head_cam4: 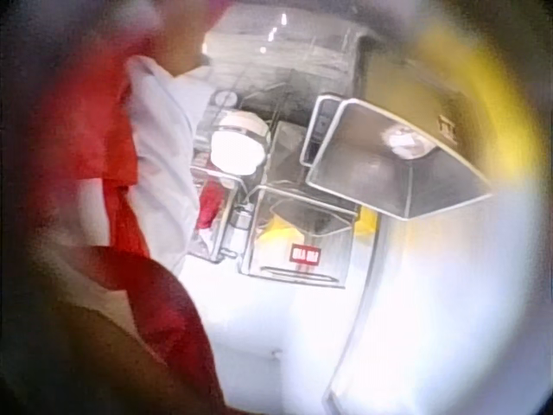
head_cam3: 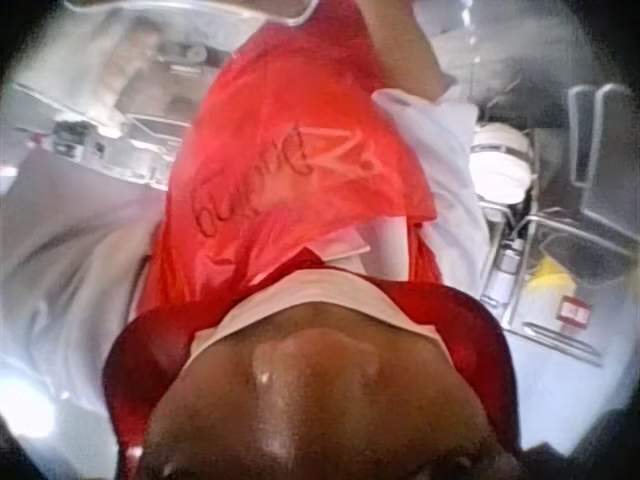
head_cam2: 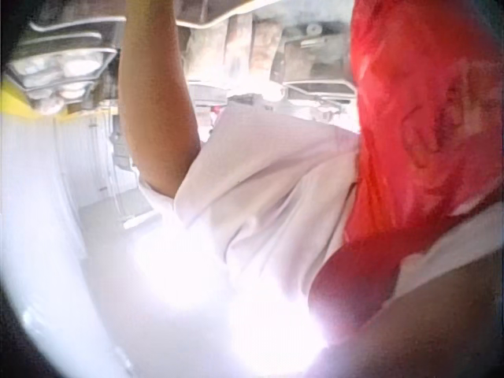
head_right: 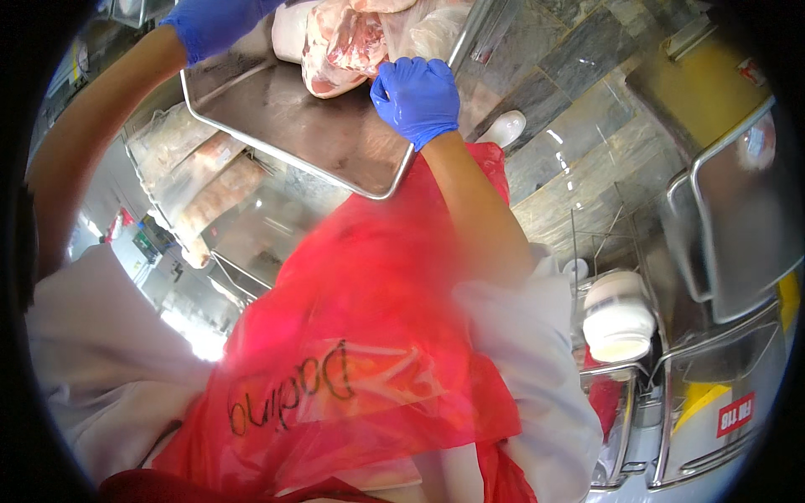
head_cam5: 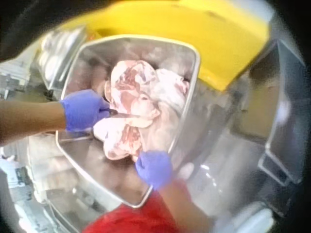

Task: The person removes vacuum-sealed meat packages from a water bath, places them in a metal tray, and uses a knife to trim fat and connective tissue from the meat. The trimmed pieces are set aside in the tray.

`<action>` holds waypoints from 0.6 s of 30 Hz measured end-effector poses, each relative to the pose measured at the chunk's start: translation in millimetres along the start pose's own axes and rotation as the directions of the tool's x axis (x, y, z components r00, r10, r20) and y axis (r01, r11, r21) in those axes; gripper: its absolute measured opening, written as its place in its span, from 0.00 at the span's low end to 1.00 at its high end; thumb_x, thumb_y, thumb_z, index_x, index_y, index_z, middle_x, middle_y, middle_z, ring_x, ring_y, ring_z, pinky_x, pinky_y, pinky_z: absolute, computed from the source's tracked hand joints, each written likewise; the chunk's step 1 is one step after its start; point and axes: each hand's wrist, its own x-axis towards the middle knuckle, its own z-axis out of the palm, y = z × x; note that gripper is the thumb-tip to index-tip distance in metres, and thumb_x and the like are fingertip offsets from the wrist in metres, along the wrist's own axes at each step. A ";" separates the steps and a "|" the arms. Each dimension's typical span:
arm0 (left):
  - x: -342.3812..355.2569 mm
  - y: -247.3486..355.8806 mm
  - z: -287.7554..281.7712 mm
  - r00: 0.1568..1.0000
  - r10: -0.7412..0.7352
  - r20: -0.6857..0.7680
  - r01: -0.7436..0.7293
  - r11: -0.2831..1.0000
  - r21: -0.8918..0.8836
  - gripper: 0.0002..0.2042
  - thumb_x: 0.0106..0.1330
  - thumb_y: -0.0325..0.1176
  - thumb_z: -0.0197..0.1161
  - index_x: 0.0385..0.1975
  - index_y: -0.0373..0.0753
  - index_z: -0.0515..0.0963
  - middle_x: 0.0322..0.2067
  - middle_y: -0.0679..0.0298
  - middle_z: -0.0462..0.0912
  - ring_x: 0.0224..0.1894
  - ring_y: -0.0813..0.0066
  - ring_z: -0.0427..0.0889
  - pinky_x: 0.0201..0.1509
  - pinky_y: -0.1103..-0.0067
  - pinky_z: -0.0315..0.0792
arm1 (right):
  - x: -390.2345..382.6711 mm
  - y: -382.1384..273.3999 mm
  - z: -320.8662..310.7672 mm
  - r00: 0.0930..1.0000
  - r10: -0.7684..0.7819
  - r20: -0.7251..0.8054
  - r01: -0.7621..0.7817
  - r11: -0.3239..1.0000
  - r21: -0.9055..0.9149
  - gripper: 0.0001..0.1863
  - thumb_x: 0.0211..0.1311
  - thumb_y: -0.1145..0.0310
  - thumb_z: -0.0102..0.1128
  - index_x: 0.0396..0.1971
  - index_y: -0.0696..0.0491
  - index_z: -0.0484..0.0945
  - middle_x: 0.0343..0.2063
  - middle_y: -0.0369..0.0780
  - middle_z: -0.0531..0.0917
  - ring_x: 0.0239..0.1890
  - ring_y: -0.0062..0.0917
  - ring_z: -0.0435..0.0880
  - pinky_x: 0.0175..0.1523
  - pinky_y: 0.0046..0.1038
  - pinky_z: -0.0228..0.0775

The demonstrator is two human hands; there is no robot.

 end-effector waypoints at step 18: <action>22.3 -72.8 18.8 0.973 0.206 -0.104 -0.174 0.952 0.253 0.15 0.67 0.46 0.60 0.36 0.42 0.86 0.31 0.52 0.85 0.31 0.49 0.83 0.40 0.65 0.78 | -2.0 -12.0 -3.8 0.999 0.043 -0.017 -0.043 0.999 -0.029 0.08 0.48 0.66 0.69 0.19 0.43 0.76 0.15 0.33 0.73 0.20 0.28 0.74 0.31 0.33 0.63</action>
